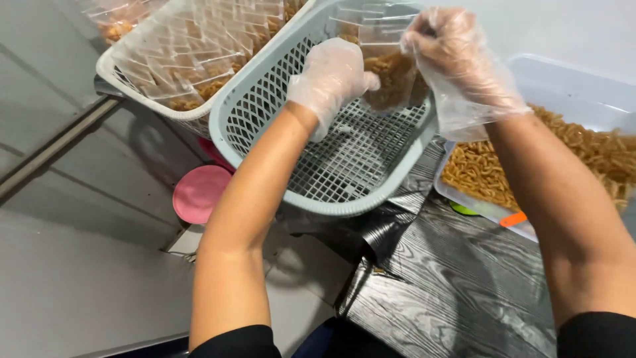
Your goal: Scooping dried mealworms into small plastic bags and sealing them for retail.
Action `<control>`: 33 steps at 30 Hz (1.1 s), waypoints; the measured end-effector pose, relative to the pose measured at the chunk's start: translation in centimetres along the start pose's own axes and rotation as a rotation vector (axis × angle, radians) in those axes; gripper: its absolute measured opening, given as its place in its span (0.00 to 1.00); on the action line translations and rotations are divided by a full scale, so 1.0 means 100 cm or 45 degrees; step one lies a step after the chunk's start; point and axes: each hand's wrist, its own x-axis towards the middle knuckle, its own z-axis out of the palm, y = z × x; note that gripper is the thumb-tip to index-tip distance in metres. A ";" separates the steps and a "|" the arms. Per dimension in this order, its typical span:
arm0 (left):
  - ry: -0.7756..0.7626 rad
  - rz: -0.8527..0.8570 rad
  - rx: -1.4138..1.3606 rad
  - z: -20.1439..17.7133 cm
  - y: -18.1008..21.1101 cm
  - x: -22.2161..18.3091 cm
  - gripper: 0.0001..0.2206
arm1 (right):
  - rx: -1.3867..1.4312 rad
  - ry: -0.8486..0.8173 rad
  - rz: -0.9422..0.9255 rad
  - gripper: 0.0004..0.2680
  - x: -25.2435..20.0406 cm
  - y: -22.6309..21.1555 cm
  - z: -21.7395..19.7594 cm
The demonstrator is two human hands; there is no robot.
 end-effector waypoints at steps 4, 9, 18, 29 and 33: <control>-0.318 -0.153 -0.003 -0.024 0.001 -0.016 0.21 | -0.202 0.011 0.356 0.06 0.013 -0.007 0.024; -0.311 0.124 0.113 0.010 -0.023 0.015 0.13 | -0.085 -0.039 0.113 0.08 0.060 0.046 0.070; -0.367 0.295 0.483 0.061 -0.046 0.070 0.40 | 0.096 -0.261 0.368 0.12 0.108 0.076 0.111; -0.349 0.473 0.537 0.137 -0.065 0.115 0.21 | -0.140 -0.215 0.276 0.19 0.054 -0.012 0.019; -0.368 0.468 0.599 0.124 -0.056 0.118 0.28 | -0.195 -0.407 0.303 0.15 0.021 -0.038 -0.020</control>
